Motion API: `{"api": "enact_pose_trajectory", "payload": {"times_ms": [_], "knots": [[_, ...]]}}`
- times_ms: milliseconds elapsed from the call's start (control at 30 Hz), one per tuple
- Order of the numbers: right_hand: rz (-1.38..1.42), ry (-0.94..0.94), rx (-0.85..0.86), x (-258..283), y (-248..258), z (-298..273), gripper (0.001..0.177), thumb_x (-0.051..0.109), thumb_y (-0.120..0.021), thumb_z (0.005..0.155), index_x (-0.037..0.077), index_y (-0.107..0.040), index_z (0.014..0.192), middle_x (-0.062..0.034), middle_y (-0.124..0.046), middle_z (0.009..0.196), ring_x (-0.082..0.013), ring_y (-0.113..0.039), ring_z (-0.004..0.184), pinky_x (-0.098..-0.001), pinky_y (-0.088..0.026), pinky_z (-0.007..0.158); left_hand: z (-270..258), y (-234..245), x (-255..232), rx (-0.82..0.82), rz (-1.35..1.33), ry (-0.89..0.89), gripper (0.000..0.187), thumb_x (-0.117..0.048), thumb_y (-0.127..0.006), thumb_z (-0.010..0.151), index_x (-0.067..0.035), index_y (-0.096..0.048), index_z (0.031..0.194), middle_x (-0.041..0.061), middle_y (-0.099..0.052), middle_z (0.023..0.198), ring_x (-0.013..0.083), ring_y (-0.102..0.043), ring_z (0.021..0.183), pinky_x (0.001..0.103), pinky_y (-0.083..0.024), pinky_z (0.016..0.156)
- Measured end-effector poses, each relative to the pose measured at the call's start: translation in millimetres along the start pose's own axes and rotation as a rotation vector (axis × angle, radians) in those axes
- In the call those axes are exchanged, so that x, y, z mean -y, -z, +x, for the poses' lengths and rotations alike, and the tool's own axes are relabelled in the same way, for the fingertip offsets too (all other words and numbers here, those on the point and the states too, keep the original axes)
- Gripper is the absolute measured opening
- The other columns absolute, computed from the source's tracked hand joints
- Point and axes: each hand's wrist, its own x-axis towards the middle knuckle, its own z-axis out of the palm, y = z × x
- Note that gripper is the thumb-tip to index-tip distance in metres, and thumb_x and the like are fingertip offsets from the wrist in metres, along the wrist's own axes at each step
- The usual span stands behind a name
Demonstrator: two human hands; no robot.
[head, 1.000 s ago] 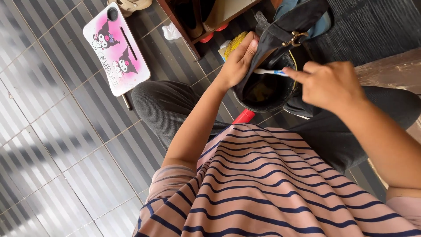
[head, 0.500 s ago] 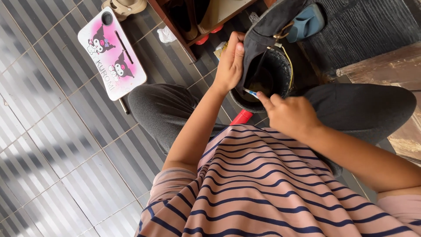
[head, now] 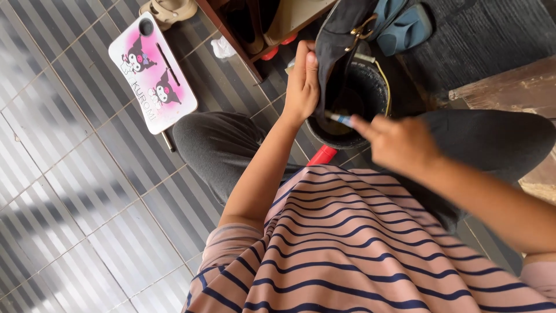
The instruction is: The person sits on the floor and scrubs a black flat shoe with a toothbrush, dipping it into a bucket of water. They then switch to a beige flat shoe and continue scrubbing the exterior and interior surfaces with the toothbrush.
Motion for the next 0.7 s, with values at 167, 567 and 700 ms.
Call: {"api": "enact_pose_trajectory", "payload": {"times_ms": [167,567,700], "knots": [[0.059,0.004,-0.065,-1.0,10.5,-3.7,0.068,0.002,-0.059,0.072,0.027,-0.075,0.134,0.0088,-0.050,0.070,-0.0145,-0.047,0.042,-0.0333,-0.042,0.033,0.9,2.6,8.9,-0.052,-0.026,0.061,0.042,-0.050,-0.024,0.108,-0.014,-0.044,0.100,-0.004,-0.046,0.085,0.0105,-0.043,0.078,0.029,-0.039,0.075],[-0.401,-0.199,-0.095,-69.1,13.7,11.3,0.067,0.017,-0.062,0.088,0.055,-0.071,0.142,0.0212,-0.067,0.092,-0.0074,-0.052,0.055,-0.0235,-0.043,0.052,-5.8,1.1,43.3,0.149,-0.032,0.478,0.057,-0.060,-0.029,0.098,-0.011,-0.043,0.125,0.005,-0.041,0.128,0.0181,-0.039,0.122,0.032,-0.031,0.108],[-0.174,-0.273,-0.138,-43.6,-4.8,18.9,0.047,0.019,-0.070,0.096,0.029,-0.076,0.141,0.0061,-0.054,0.072,-0.0162,-0.042,0.042,-0.0329,-0.037,0.038,-9.9,-10.7,58.4,0.021,-0.426,0.802,0.065,-0.047,-0.039,0.100,-0.012,-0.046,0.154,0.012,-0.054,0.152,0.0234,-0.054,0.137,0.035,-0.045,0.113]]}}
